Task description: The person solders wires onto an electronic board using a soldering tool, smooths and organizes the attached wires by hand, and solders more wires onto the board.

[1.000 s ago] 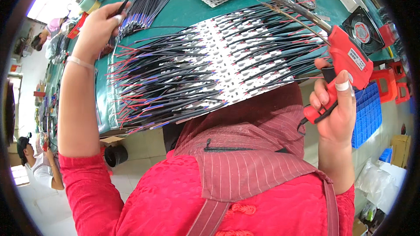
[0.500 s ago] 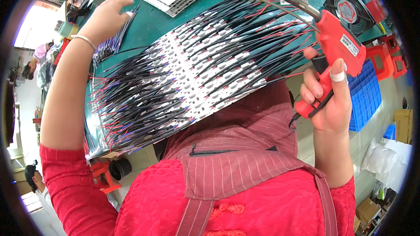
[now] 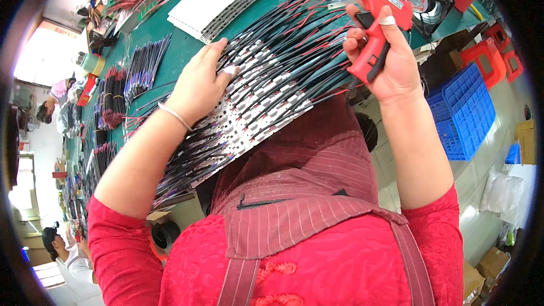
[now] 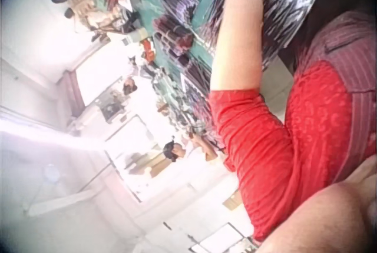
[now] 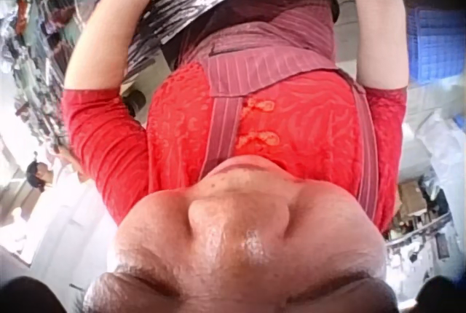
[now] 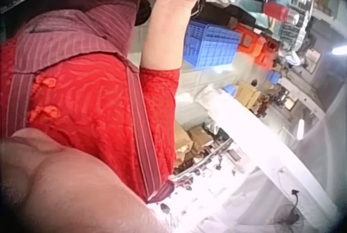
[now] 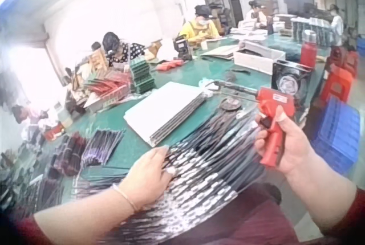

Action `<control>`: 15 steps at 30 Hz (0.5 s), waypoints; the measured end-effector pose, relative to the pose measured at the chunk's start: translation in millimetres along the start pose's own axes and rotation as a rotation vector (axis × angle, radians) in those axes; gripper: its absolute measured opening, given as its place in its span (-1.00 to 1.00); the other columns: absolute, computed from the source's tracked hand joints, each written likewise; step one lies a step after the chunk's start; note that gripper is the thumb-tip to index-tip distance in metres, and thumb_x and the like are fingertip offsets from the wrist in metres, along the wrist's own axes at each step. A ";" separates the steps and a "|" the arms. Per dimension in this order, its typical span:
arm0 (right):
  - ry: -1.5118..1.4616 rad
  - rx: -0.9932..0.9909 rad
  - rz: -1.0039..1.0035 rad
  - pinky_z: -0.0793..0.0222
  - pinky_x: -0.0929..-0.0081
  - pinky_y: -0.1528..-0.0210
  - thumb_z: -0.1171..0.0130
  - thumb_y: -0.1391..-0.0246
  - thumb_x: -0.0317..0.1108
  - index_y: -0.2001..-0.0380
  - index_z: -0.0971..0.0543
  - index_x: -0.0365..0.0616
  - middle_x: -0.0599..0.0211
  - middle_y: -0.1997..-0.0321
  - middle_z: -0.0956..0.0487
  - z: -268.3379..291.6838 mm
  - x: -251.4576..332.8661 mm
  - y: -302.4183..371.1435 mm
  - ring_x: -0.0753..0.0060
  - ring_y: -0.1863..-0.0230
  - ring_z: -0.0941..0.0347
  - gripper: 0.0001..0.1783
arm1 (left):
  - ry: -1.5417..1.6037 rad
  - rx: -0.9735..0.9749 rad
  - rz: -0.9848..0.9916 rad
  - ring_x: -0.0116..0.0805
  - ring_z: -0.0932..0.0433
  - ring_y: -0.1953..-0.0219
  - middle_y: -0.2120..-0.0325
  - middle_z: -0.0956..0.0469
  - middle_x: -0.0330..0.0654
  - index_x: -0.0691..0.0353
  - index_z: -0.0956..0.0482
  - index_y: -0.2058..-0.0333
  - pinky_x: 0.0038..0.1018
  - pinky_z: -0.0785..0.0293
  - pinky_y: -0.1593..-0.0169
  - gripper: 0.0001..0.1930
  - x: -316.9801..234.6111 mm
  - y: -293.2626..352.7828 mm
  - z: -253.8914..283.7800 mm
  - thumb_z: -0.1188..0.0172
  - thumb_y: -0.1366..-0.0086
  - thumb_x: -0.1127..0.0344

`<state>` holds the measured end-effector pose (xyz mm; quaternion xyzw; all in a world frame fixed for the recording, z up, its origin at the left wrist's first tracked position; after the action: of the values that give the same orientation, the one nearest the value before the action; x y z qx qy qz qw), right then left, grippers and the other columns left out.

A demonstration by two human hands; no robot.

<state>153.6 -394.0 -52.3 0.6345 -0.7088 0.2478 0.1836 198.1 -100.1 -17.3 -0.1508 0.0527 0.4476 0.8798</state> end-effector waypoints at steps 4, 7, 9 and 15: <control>0.012 0.020 -0.038 -0.54 0.38 0.15 -0.16 -0.32 -0.05 -0.22 -0.40 -0.19 0.11 -0.10 -0.54 -2.6 -6.3 1.1 0.48 0.25 -0.48 -0.44 | -0.037 -0.095 -0.080 0.12 -0.34 -0.25 -0.19 -0.37 0.20 0.38 -0.26 -0.28 -0.19 -0.24 -0.33 -0.41 8.5 22.6 -7.2 -0.16 -0.32 0.31; 0.037 0.023 -0.013 -0.55 0.36 0.14 -0.16 -0.31 -0.05 -0.22 -0.40 -0.19 0.08 -0.09 -0.55 -6.1 -7.5 1.1 0.46 0.24 -0.49 -0.43 | -0.060 -0.089 -0.051 0.12 -0.34 -0.23 -0.18 -0.38 0.17 0.33 -0.21 -0.32 -0.19 -0.23 -0.33 -0.34 18.0 32.2 -1.6 -0.19 -0.28 0.35; 0.042 0.067 0.011 -0.54 0.35 0.14 -0.16 -0.32 -0.07 -0.23 -0.38 -0.19 0.06 -0.11 -0.55 -9.9 -6.1 -2.5 0.44 0.24 -0.50 -0.44 | -0.032 -0.100 -0.020 0.10 -0.35 -0.22 -0.16 -0.40 0.14 0.32 -0.20 -0.32 -0.19 -0.24 -0.33 -0.32 22.5 37.6 5.9 -0.20 -0.24 0.38; 0.035 0.067 -0.039 -0.55 0.33 0.11 -0.14 -0.33 -0.06 -0.20 -0.40 -0.17 0.04 -0.10 -0.55 -9.6 -16.2 -22.8 0.42 0.24 -0.50 -0.47 | 0.002 -0.105 0.046 0.02 -0.45 -0.09 0.04 -0.49 0.05 0.32 -0.35 -0.23 -0.23 -0.32 -0.23 -0.35 28.0 47.5 24.8 -0.27 -0.14 0.36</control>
<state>177.7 -376.9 -51.1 0.6496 -0.6842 0.2789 0.1792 175.5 -44.4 -10.5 -0.1958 0.0335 0.4699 0.8601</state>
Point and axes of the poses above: each hand's wrist, its own y-axis away from the middle knuckle, its own z-axis out of the back of the hand, x = y × z, the point moved 6 cm from there along -y, towards the middle knuckle
